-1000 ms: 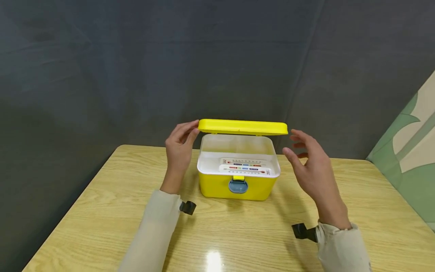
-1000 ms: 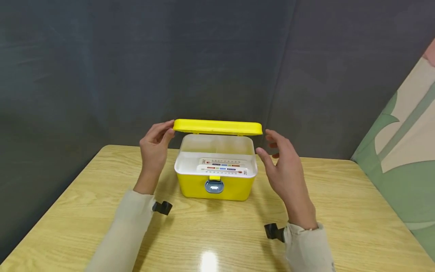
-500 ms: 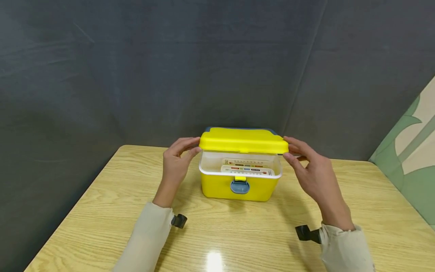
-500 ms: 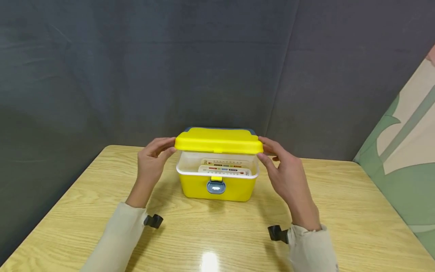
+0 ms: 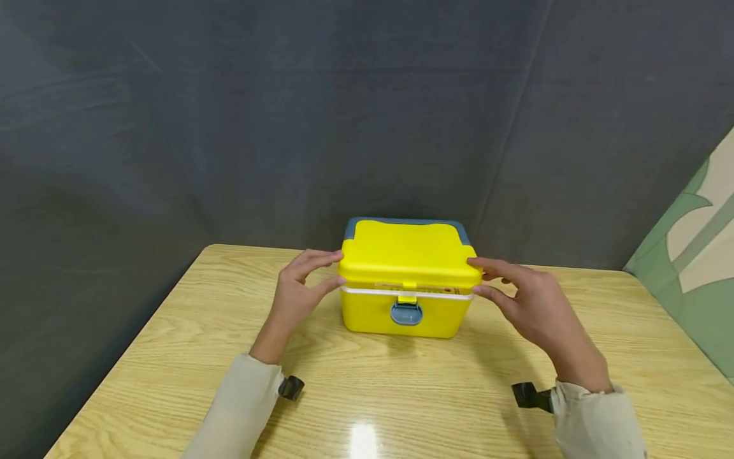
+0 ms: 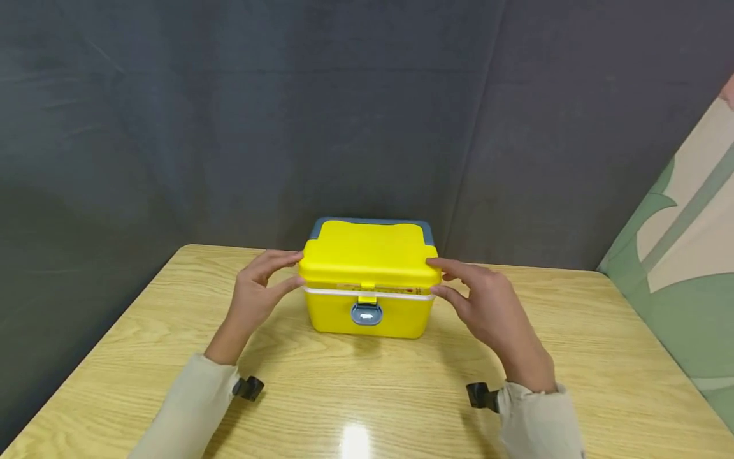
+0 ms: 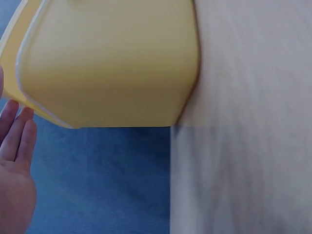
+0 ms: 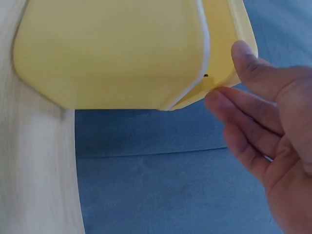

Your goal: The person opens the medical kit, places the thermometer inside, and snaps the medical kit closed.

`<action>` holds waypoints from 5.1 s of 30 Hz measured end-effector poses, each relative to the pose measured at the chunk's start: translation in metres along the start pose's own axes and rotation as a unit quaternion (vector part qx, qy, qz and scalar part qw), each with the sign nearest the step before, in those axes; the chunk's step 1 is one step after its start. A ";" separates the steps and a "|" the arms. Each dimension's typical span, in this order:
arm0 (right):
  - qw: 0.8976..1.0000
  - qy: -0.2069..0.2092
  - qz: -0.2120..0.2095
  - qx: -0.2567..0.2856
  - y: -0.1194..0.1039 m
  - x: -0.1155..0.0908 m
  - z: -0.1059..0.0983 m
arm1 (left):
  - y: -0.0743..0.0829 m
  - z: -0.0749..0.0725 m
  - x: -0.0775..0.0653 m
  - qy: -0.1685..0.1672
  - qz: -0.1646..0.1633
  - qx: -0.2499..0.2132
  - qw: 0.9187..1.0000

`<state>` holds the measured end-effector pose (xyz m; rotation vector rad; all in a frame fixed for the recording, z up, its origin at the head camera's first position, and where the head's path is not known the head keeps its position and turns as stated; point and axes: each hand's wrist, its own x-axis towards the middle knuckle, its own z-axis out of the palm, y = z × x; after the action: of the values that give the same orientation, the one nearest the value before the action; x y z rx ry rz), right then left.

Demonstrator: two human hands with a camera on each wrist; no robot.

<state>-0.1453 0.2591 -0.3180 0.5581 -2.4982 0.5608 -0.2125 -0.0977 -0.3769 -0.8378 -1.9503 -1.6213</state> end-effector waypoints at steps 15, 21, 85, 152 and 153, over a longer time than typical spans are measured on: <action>1.000 -0.004 -0.019 -0.008 0.006 -0.005 0.004 | -0.008 0.006 -0.012 -0.001 0.003 -0.045 0.999; 0.998 0.021 -0.053 -0.007 0.001 -0.004 0.011 | -0.006 0.012 -0.016 0.030 0.034 -0.050 0.998; 0.969 0.081 -0.234 -0.014 -0.033 0.001 0.077 | -0.004 0.024 -0.016 0.080 0.018 -0.042 0.996; 0.986 0.153 -0.063 0.035 -0.038 0.004 0.080 | -0.008 0.012 -0.019 0.065 -0.028 0.012 0.997; 0.986 0.152 -0.052 0.039 -0.034 0.002 0.078 | -0.008 0.010 -0.020 0.060 -0.036 0.024 0.997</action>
<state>-0.1608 0.1928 -0.3682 0.5807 -2.1555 0.6536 -0.2042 -0.0924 -0.3982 -0.6437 -1.9467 -1.6195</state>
